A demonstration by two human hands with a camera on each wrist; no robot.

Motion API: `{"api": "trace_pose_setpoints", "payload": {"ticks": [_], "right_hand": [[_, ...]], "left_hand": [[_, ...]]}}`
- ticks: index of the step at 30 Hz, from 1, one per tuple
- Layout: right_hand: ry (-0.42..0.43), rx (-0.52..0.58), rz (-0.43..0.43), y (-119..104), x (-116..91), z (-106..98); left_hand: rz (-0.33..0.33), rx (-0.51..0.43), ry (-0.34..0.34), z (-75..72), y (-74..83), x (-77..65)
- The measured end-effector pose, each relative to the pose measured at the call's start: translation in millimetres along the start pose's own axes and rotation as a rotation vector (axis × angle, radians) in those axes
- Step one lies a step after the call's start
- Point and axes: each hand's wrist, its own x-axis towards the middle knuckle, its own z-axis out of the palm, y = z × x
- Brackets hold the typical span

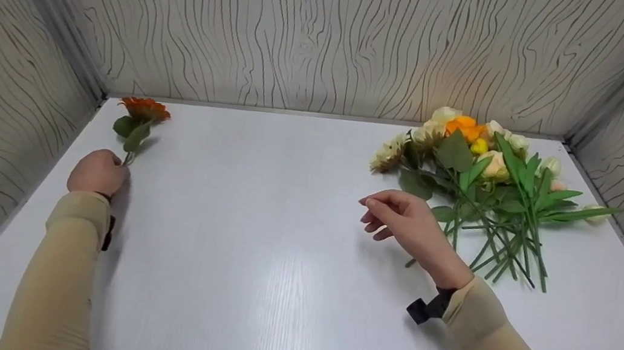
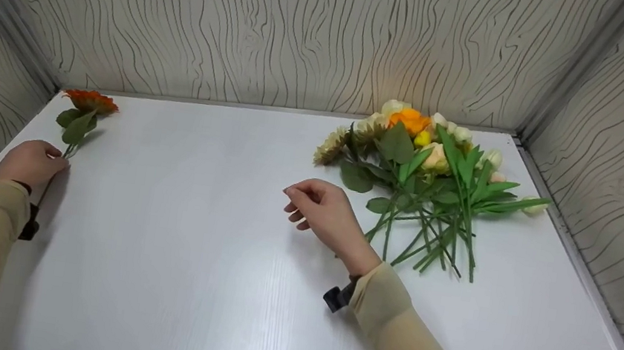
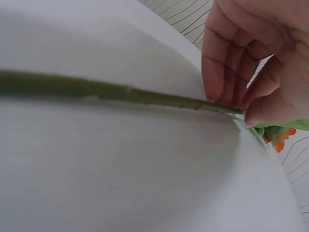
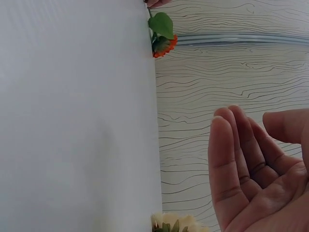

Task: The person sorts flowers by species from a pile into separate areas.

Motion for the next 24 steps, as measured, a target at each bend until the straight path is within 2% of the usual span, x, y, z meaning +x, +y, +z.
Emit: {"api": "trace_pose_setpoints", "payload": {"ticks": [4, 7, 10, 14, 20, 24], "right_hand": [[0.008, 0.002, 0.000, 2, 1, -3], [0.017, 0.005, 0.017, 4, 1, -8], [0.038, -0.007, 0.045, 7, 0, -18], [0.084, -0.054, 0.091, 12, -2, -43], [0.223, -0.194, 0.110, 21, -14, -97], [0.322, -0.308, 0.163, 29, -26, -133]], "left_hand": [[-0.018, -0.035, 0.033, -2.5, 16.9, -3.8], [0.048, -0.055, 0.114, -0.2, 37.8, -7.2], [0.167, -0.069, 0.168, 7.4, 65.2, -12.6], [0.318, -0.057, 0.162, 29.0, 110.5, -27.8], [0.546, 0.026, 0.121, 71.0, 183.1, -66.4], [0.694, 0.092, 0.092, 92.7, 222.5, -94.2]]}}
